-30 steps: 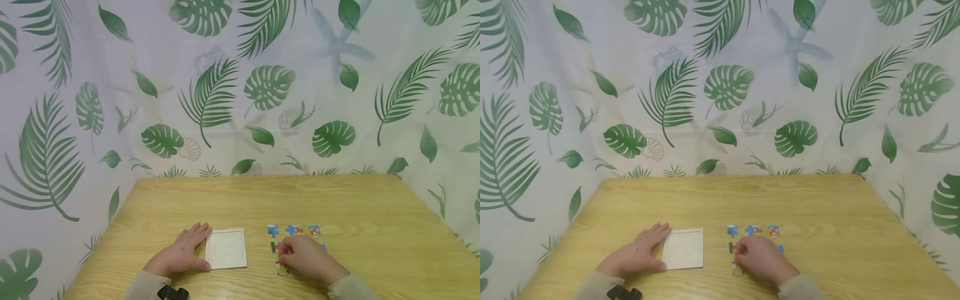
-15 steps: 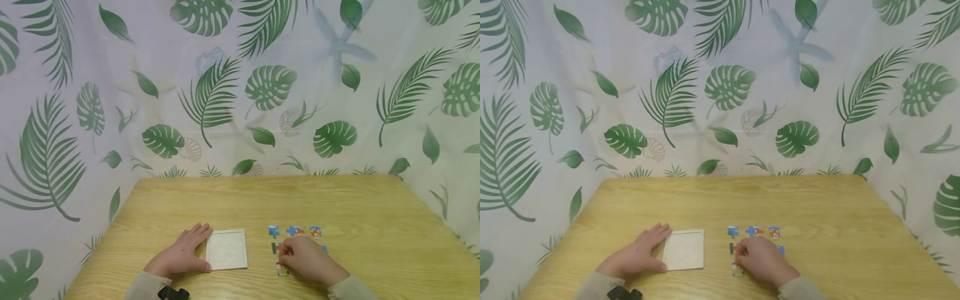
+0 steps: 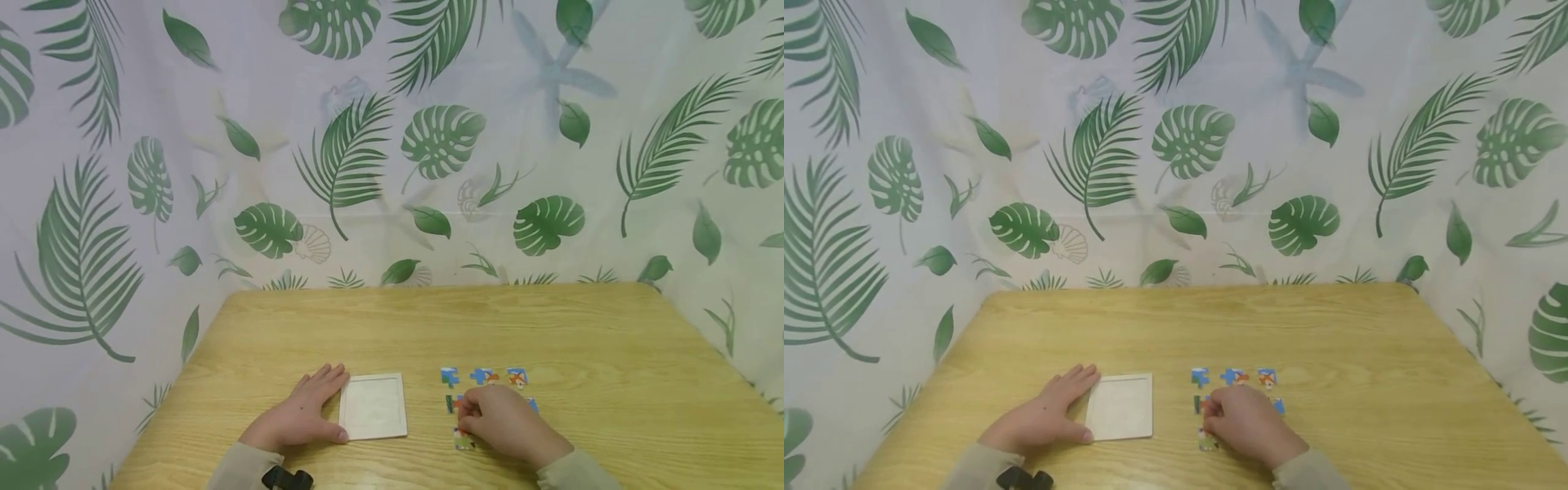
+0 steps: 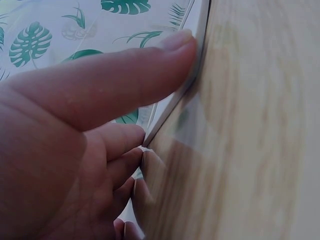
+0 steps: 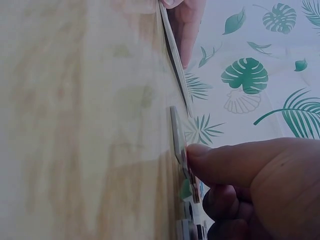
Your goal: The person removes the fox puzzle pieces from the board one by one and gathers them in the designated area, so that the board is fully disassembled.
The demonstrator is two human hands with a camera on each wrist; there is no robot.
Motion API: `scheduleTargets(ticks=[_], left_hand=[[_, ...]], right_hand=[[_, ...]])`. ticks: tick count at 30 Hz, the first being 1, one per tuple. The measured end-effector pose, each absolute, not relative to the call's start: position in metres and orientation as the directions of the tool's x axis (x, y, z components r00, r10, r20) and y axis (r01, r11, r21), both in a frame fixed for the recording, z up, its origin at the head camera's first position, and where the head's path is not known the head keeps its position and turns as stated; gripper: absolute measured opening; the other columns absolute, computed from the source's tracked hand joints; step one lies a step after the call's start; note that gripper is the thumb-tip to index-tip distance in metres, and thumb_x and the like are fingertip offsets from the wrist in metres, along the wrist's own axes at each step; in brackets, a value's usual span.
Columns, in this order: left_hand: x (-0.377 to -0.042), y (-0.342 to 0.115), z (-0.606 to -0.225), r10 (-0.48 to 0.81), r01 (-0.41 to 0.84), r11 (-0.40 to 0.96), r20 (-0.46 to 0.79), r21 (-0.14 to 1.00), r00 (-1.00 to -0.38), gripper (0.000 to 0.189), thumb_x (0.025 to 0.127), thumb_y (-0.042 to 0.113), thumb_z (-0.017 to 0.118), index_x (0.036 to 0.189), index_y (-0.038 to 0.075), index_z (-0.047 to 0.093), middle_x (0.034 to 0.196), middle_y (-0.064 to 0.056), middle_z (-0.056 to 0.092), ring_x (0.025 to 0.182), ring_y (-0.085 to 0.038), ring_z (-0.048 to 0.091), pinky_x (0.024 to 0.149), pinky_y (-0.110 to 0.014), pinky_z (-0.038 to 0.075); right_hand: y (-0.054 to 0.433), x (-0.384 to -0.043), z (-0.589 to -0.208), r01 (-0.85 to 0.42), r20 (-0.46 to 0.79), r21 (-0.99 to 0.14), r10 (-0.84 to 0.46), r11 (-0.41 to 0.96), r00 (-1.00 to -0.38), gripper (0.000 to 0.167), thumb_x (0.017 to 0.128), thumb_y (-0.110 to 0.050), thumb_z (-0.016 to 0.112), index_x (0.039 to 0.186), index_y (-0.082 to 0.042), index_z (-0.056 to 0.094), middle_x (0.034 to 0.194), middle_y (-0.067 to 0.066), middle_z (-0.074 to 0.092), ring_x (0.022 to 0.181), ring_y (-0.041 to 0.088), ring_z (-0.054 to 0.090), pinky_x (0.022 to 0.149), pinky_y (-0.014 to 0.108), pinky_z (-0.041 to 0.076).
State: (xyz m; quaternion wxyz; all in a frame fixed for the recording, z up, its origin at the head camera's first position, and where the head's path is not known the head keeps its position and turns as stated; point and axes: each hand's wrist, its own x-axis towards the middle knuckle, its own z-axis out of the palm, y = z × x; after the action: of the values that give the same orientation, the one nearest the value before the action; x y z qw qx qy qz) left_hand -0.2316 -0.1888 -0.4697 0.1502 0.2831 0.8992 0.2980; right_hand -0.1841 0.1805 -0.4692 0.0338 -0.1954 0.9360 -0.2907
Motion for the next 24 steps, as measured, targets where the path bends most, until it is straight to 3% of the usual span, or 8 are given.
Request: scheduleTargets(ticks=[12, 19, 24], left_hand=[[-0.229, -0.188, -0.467, 0.594, 0.411, 0.667, -0.111, 0.621, -0.796, 0.107, 0.078, 0.048, 0.083, 0.158, 0.000, 0.030, 0.165, -0.017, 0.021, 0.153, -0.038, 0.009, 0.120, -0.061, 0.002], [-0.231, -0.189, -0.469, 0.604, 0.418, 0.661, -0.112, 0.624, -0.789, 0.108, 0.079, 0.051, 0.082, 0.160, 0.004, 0.028, 0.166, -0.016, 0.020, 0.154, -0.037, 0.007, 0.120, -0.061, 0.002], [-0.236, -0.193, -0.468, 0.562, 0.360, 0.665, -0.121, 0.654, -0.818, 0.101, 0.082, 0.044, 0.081, 0.161, 0.010, 0.028, 0.166, -0.011, 0.022, 0.153, -0.035, 0.010, 0.121, -0.059, 0.004]], right_hand=[[0.183, -0.179, -0.456, -0.241, -0.008, -0.663, -0.329, 0.709, -0.944, 0.006, 0.093, -0.026, 0.072, 0.088, -0.022, 0.072, 0.068, -0.010, 0.058, 0.057, 0.006, 0.047, 0.051, 0.025, 0.042], [0.201, -0.184, -0.435, -0.160, -0.026, -0.696, -0.248, 0.700, -0.969, 0.016, 0.097, -0.035, 0.068, 0.093, -0.020, 0.071, 0.069, -0.003, 0.055, 0.055, 0.012, 0.045, 0.052, 0.029, 0.041], [0.216, -0.191, -0.416, -0.178, 0.048, -0.697, -0.202, 0.695, -0.978, 0.031, 0.097, -0.045, 0.066, 0.109, -0.017, 0.070, 0.084, -0.001, 0.058, 0.071, 0.018, 0.051, 0.060, 0.033, 0.044]])
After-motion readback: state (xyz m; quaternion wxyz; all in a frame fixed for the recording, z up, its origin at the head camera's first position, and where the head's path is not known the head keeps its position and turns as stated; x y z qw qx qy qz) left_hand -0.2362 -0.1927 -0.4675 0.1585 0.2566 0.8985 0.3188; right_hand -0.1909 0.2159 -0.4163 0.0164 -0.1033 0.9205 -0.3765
